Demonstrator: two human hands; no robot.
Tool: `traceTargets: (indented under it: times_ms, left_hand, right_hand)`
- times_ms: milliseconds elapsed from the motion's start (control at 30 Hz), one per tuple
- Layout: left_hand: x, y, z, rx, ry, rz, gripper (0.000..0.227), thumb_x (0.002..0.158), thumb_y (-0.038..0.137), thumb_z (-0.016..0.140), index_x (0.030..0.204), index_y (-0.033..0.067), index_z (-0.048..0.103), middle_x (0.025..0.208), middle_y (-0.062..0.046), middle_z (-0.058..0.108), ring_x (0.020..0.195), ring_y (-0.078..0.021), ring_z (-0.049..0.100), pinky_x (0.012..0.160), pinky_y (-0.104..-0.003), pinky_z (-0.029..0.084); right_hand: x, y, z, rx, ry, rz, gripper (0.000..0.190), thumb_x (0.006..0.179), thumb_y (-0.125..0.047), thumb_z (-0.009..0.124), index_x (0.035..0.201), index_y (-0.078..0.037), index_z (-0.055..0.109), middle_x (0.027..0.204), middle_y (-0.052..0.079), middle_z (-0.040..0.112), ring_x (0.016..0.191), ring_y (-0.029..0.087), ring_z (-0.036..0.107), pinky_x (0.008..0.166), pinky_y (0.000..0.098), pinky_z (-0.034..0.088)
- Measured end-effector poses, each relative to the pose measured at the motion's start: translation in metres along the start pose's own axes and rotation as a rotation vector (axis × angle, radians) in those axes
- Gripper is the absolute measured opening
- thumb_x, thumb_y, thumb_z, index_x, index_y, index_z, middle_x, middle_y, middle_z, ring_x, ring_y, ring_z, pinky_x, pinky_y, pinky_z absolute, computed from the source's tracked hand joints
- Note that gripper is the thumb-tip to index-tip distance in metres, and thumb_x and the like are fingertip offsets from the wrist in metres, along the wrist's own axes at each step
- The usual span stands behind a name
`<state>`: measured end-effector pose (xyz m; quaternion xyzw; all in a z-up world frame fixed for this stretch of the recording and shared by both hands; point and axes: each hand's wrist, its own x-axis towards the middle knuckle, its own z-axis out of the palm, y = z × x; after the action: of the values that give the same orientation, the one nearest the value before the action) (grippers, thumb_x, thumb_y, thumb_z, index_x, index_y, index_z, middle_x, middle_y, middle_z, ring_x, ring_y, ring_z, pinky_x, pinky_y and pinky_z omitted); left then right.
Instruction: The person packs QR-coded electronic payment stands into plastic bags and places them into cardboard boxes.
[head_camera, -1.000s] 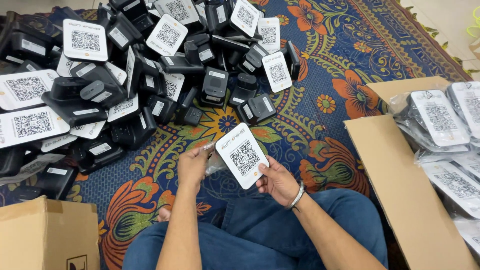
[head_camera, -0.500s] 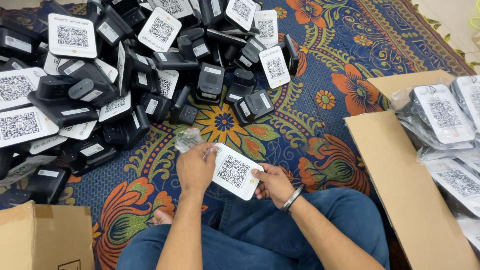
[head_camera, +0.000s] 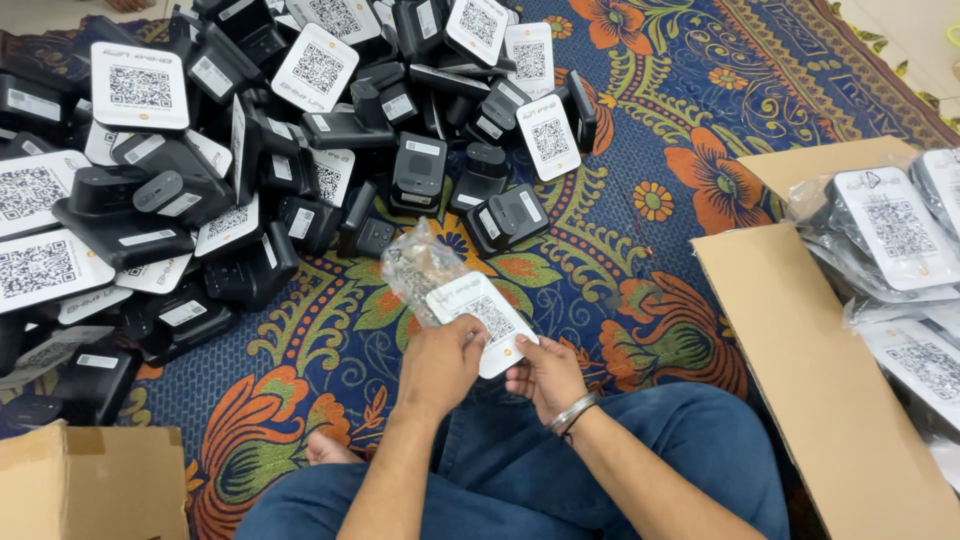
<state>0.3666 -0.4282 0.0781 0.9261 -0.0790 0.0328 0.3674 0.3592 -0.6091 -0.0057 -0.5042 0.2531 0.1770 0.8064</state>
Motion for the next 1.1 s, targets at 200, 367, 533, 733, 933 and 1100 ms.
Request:
traceTargets:
  times_ms: [200,367,533,733,933,1100]
  left_hand:
    - [-0.004,0.011,0.013,-0.045,0.161,-0.009,0.017,0.094,0.027,0.063,0.099,0.0142,0.073,0.082,-0.013,0.075,0.076,-0.0376,0.071,0.066,-0.048,0.054]
    - [-0.014,0.021,0.023,-0.203,-0.107,-0.008,0.017,0.090,0.025,0.065,0.098,0.0139,0.076,0.077,-0.013,0.075,0.072,-0.0339,0.073,0.064,-0.044,0.055]
    - [-0.019,0.033,0.023,-0.466,-0.248,-0.035,0.017,0.088,0.024,0.067,0.097,0.0113,0.074,0.076,-0.011,0.077,0.067,-0.0287,0.076,0.063,-0.039,0.058]
    - [-0.019,0.028,0.029,-0.249,-0.051,0.154,0.014,0.092,0.022,0.069,0.098,0.0137,0.078,0.080,-0.011,0.075,0.072,-0.0307,0.071,0.065,-0.040,0.054]
    - [-0.010,0.014,0.013,-0.537,-0.344,-0.001,0.018,0.085,0.021,0.072,0.096,0.0104,0.081,0.075,-0.006,0.077,0.066,-0.0181,0.071,0.065,-0.032,0.056]
    - [0.014,-0.052,0.005,-0.392,0.691,-0.313,0.025,0.096,0.026,0.075,0.100,0.0011,0.072,0.080,-0.002,0.071,0.068,-0.0086,0.064,0.062,-0.026,0.051]
  right_hand:
    - [-0.014,0.000,0.014,-0.279,-0.197,-0.211,0.019,0.094,-0.013,0.065,0.112,-0.007,0.070,0.076,0.004,0.072,0.055,0.010,0.064,0.050,0.0257,0.056]
    - [0.012,0.039,-0.005,-0.133,-0.196,-0.224,0.015,0.100,-0.011,0.057,0.105,-0.001,0.068,0.078,0.004,0.071,0.059,0.011,0.064,0.053,0.0246,0.054]
    - [0.029,0.042,-0.016,0.104,-0.197,-0.207,0.027,0.103,-0.015,0.048,0.100,0.000,0.069,0.082,0.005,0.071,0.067,0.013,0.065,0.057,0.0237,0.052]
    - [0.057,0.072,-0.029,-0.286,-0.210,-0.516,0.024,0.099,-0.009,0.052,0.109,0.003,0.070,0.098,0.007,0.075,0.087,0.013,0.069,0.077,0.0279,0.058]
    - [0.020,0.034,-0.005,0.014,-0.298,-0.169,0.033,0.099,-0.018,0.059,0.125,0.001,0.065,0.102,0.005,0.075,0.080,0.012,0.069,0.066,0.0256,0.057]
    - [0.014,0.025,-0.003,0.139,-0.176,-0.028,0.051,0.092,-0.019,0.070,0.141,-0.011,0.060,0.094,0.005,0.071,0.067,0.012,0.066,0.054,0.0273,0.060]
